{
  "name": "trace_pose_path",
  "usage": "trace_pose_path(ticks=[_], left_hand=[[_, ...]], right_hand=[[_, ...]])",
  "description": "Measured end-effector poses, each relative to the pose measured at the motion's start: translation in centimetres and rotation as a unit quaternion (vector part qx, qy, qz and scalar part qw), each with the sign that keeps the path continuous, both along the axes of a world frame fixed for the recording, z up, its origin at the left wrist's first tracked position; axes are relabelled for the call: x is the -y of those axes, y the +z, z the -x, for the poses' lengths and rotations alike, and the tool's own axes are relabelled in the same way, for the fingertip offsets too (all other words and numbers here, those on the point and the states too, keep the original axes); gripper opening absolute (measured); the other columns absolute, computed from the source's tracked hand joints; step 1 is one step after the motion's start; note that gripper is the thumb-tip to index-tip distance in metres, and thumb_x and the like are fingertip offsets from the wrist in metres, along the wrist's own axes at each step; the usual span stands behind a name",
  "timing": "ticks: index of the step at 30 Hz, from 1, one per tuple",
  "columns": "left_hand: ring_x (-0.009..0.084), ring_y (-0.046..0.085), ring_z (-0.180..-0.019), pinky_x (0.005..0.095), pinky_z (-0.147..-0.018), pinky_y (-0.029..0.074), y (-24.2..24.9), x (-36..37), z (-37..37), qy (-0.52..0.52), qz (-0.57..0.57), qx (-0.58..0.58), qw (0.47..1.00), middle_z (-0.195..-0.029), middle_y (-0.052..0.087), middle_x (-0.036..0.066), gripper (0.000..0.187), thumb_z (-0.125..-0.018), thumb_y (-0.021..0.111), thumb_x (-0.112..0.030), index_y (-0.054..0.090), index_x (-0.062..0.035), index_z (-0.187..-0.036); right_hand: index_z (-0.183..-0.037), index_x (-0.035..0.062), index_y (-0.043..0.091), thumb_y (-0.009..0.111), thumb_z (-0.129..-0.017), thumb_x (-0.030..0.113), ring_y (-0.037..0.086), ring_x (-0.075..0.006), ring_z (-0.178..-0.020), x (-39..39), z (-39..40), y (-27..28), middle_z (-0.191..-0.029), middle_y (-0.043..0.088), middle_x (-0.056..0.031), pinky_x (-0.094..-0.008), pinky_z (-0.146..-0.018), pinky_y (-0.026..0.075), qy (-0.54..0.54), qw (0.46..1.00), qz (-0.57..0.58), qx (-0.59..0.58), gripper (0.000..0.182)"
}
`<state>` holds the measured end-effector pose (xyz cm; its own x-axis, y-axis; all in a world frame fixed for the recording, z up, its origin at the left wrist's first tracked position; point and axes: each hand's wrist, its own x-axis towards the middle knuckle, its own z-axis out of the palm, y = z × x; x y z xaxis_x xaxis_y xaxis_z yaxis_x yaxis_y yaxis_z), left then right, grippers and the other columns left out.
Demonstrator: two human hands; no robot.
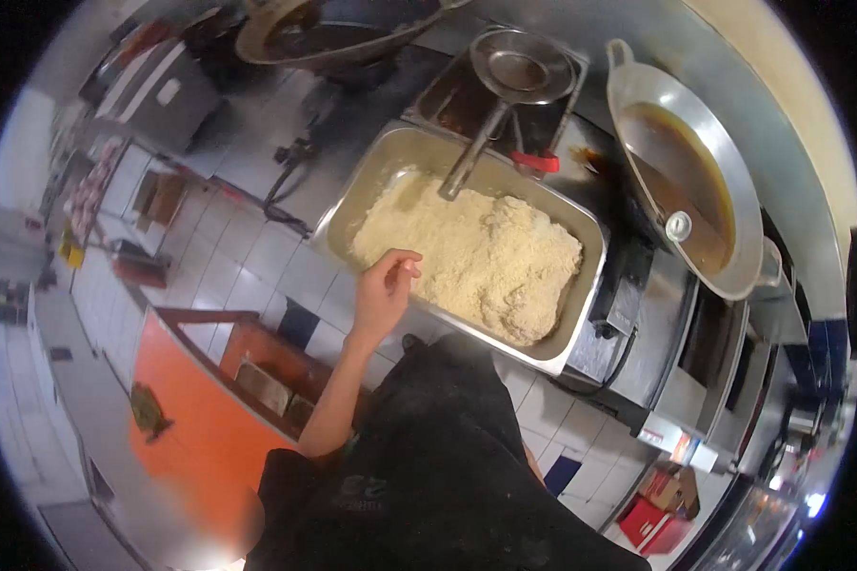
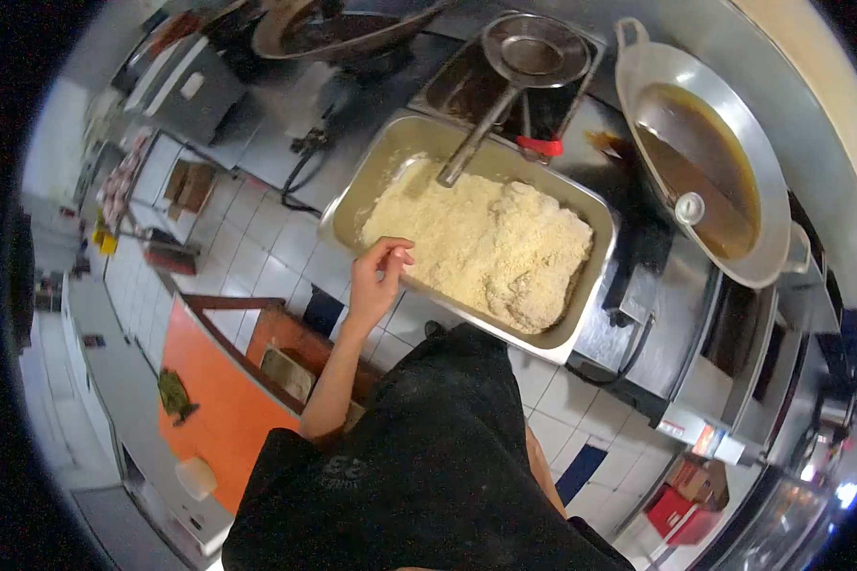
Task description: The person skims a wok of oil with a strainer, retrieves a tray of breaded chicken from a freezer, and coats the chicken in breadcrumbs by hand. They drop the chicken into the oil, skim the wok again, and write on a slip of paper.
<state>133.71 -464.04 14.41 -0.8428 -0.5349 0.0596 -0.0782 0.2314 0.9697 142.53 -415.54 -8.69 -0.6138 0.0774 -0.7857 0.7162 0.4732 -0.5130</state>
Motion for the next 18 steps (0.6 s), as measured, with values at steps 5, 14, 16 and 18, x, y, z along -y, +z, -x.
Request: trace_pose_path(ticks=[5, 14, 16, 18], left_hand=[[0.0090, 0.062, -0.071, 0.0231, -0.065, 0.046, 0.6, 0.3, 1.1, -0.091, -0.002, 0.028, 0.995, -0.075, 0.064, 0.005, 0.016, -0.095, 0.053, -0.012, 0.064, -0.0019, -0.099], [0.0160, 0.063, -0.068, 0.0266, -0.063, 0.049, -0.9, -3.7, 2.7, -0.219, 0.004, 0.037, 0.975, -0.081, 0.067, 0.007, 0.015, -0.092, 0.058, -0.016, 0.065, -0.0042, -0.098], [0.0162, 0.061, -0.062, 0.0287, -0.058, 0.047, -0.7, -2.6, 3.1, -0.188, -0.001, -0.041, 0.981, -0.079, 0.067, 0.007, 0.014, -0.090, 0.059, -0.017, 0.064, -0.0047, -0.095], [0.0154, 0.059, -0.057, 0.0308, -0.053, 0.044, -1.1, -1.3, 2.6, -0.142, 0.058, -0.044, 0.987, -0.072, 0.065, 0.006, 0.013, -0.090, 0.059, -0.018, 0.063, -0.0053, -0.092]], right_hand=[[-0.094, -0.0032, 0.063, 0.054, -0.090, 0.020, 0.060, -0.0250, -0.073, 7.2, 6.0, 2.8, -0.085, 0.066, -0.0144, -0.0401, -0.070, 0.049, 0.052, 0.990, -0.034, -0.126, 0.025], [-0.094, -0.0032, 0.063, 0.053, -0.091, 0.019, 0.061, -0.0244, -0.076, 21.3, 24.7, 7.7, -0.084, 0.066, -0.0144, -0.0391, -0.070, 0.049, 0.244, 0.908, -0.026, -0.339, 0.025], [-0.094, -0.0032, 0.064, 0.052, -0.091, 0.019, 0.061, -0.0243, -0.076, 24.0, 27.8, 7.4, -0.084, 0.066, -0.0144, -0.0388, -0.070, 0.049, 0.307, 0.875, -0.020, -0.373, 0.025], [-0.094, -0.0032, 0.064, 0.052, -0.091, 0.019, 0.061, -0.0241, -0.077, 26.8, 30.1, 7.4, -0.084, 0.066, -0.0144, -0.0386, -0.070, 0.049, 0.360, 0.848, -0.022, -0.388, 0.025]])
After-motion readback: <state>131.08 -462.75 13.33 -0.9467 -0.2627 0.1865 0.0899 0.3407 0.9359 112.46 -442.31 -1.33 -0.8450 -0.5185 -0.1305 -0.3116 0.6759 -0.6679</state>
